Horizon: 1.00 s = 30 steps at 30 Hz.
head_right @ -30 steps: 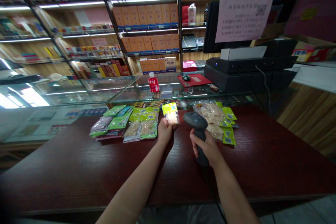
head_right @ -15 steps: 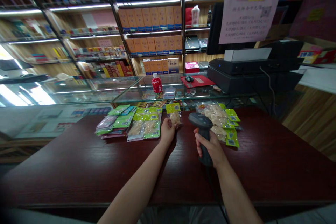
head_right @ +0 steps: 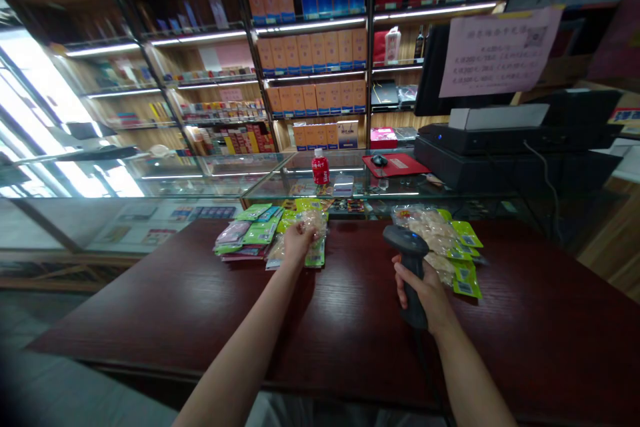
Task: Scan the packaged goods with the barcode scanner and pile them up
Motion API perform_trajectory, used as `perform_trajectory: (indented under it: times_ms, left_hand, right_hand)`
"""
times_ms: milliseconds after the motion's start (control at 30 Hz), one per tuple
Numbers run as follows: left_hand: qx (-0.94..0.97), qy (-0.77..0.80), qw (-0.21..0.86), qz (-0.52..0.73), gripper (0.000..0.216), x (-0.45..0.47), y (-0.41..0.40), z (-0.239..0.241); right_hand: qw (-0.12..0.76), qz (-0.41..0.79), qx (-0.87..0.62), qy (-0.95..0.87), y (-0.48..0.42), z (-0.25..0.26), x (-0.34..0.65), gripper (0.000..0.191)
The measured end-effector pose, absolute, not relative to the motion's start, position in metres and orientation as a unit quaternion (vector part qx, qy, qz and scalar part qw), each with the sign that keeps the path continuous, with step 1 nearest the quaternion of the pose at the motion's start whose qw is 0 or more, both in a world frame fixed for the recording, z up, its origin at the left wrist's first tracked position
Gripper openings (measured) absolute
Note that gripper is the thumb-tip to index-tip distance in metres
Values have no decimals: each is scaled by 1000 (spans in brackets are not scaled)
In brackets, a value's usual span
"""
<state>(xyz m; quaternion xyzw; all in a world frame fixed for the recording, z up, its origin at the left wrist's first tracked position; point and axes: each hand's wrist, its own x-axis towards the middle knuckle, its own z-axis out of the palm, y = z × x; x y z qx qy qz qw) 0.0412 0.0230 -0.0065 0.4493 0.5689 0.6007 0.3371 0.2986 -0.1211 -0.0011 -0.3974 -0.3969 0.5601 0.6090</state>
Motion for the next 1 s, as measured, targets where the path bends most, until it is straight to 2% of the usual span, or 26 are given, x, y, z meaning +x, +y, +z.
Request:
perform_trajectory:
  times_ms: [167, 400, 567, 633, 733, 833, 1000]
  left_hand:
    - [474, 684, 237, 502, 8, -3, 24, 6]
    - [535, 749, 33, 389, 30, -5, 7, 23]
    - [613, 724, -102, 298, 40, 9, -18, 22]
    - [682, 675, -115, 257, 38, 13, -22, 19]
    - [761, 613, -76, 201, 35, 14, -17, 12]
    - [763, 619, -55, 181, 34, 11, -10, 5]
    - [743, 638, -78, 185, 35, 9, -5, -2]
  right_hand:
    - [605, 553, -413, -398, -122, 0, 296, 37]
    - [607, 552, -415, -394, -122, 1, 296, 39]
    - [598, 560, -410, -400, -121, -2, 297, 39]
    - [595, 559, -411, -406, -120, -2, 297, 39]
    - [598, 553, -416, -404, -121, -2, 297, 39]
    - [602, 548, -425, -396, -121, -2, 296, 41]
    - [604, 549, -422, -394, -120, -5, 296, 39]
